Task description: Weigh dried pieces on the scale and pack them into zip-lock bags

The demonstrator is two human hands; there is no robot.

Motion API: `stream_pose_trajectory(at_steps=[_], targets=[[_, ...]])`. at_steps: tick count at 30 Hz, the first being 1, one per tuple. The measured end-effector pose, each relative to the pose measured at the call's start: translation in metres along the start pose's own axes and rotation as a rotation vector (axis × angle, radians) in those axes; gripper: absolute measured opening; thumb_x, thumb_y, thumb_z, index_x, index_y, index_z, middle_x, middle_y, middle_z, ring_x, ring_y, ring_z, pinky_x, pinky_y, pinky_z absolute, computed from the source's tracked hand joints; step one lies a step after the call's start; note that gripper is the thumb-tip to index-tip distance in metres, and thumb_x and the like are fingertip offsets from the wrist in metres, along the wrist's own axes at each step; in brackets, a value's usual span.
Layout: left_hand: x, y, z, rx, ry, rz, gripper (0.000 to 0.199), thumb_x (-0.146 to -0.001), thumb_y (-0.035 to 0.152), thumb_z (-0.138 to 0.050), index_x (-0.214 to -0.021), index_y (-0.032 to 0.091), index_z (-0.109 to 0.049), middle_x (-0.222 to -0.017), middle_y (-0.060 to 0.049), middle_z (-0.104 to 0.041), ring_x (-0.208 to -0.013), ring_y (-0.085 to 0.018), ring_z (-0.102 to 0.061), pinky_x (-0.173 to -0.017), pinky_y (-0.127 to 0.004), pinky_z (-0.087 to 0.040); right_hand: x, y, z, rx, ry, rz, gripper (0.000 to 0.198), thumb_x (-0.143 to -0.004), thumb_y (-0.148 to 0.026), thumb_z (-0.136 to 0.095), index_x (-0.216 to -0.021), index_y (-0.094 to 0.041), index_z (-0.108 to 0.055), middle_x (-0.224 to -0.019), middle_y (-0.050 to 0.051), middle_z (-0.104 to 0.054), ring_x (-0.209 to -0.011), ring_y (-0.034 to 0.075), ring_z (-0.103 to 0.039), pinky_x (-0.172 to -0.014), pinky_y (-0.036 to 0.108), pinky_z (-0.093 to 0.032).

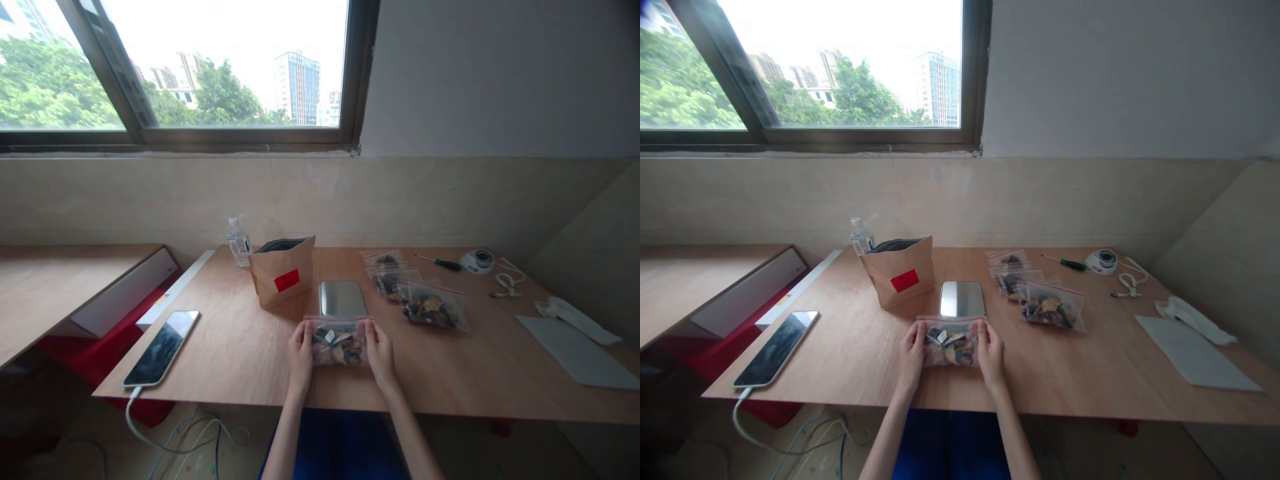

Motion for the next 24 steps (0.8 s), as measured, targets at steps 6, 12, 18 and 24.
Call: stream_pose_trajectory(at_steps=[6,12,18,24], targets=[[-0.005,-0.016,-0.008,0.0,-0.072,0.015,0.034,-0.085,0.045,-0.048,-0.074,0.016,-0.06,-0.069,-0.001,-0.057,-0.067,-0.014,-0.051,-0.062,-0.022,-0.039,-0.004,0.015,0.012,0.039,0.096,0.004,0.043,-0.081,-0.057,-0.048,-0.082,-0.016,-0.063,-0.063,0.004,-0.063,-0.062,0.019,-0.059,-0.062,0.028,-0.046],[-0.005,-0.02,-0.003,0.039,-0.032,0.064,0.032,-0.082,0.047,-0.052,-0.079,0.016,-0.06,-0.071,-0.001,-0.059,-0.067,-0.014,-0.053,-0.061,-0.022,-0.041,-0.004,0.021,0.017,-0.011,0.155,-0.038,0.041,-0.076,-0.054,-0.056,-0.086,-0.015,-0.064,-0.064,0.003,-0.063,-0.062,0.019,-0.058,-0.059,0.028,-0.046],[-0.004,-0.019,0.002,0.085,0.019,0.064,0.028,-0.08,0.043,-0.056,-0.086,0.016,-0.061,-0.077,-0.002,-0.063,-0.072,-0.014,-0.058,-0.067,-0.024,-0.044,-0.003,0.025,0.018,-0.021,0.157,-0.053,0.043,-0.078,-0.054,-0.053,-0.088,-0.014,-0.063,-0.07,0.006,-0.065,-0.065,0.02,-0.059,-0.06,0.029,-0.046],[-0.002,-0.017,0.009,0.027,0.069,0.046,0.027,-0.08,0.042,-0.055,-0.085,0.017,-0.062,-0.079,-0.002,-0.064,-0.073,-0.015,-0.058,-0.067,-0.024,-0.045,-0.003,0.023,0.016,-0.009,0.129,-0.051,0.045,-0.081,-0.055,-0.047,-0.09,-0.015,-0.064,-0.073,0.006,-0.066,-0.068,0.02,-0.06,-0.062,0.029,-0.046]])
Point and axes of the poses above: each hand's wrist, its own x-axis away from the middle knuckle, its own z-axis out of the back of the hand, y = z × x, the point moved 8 cm from there along -x, towards the middle knuckle
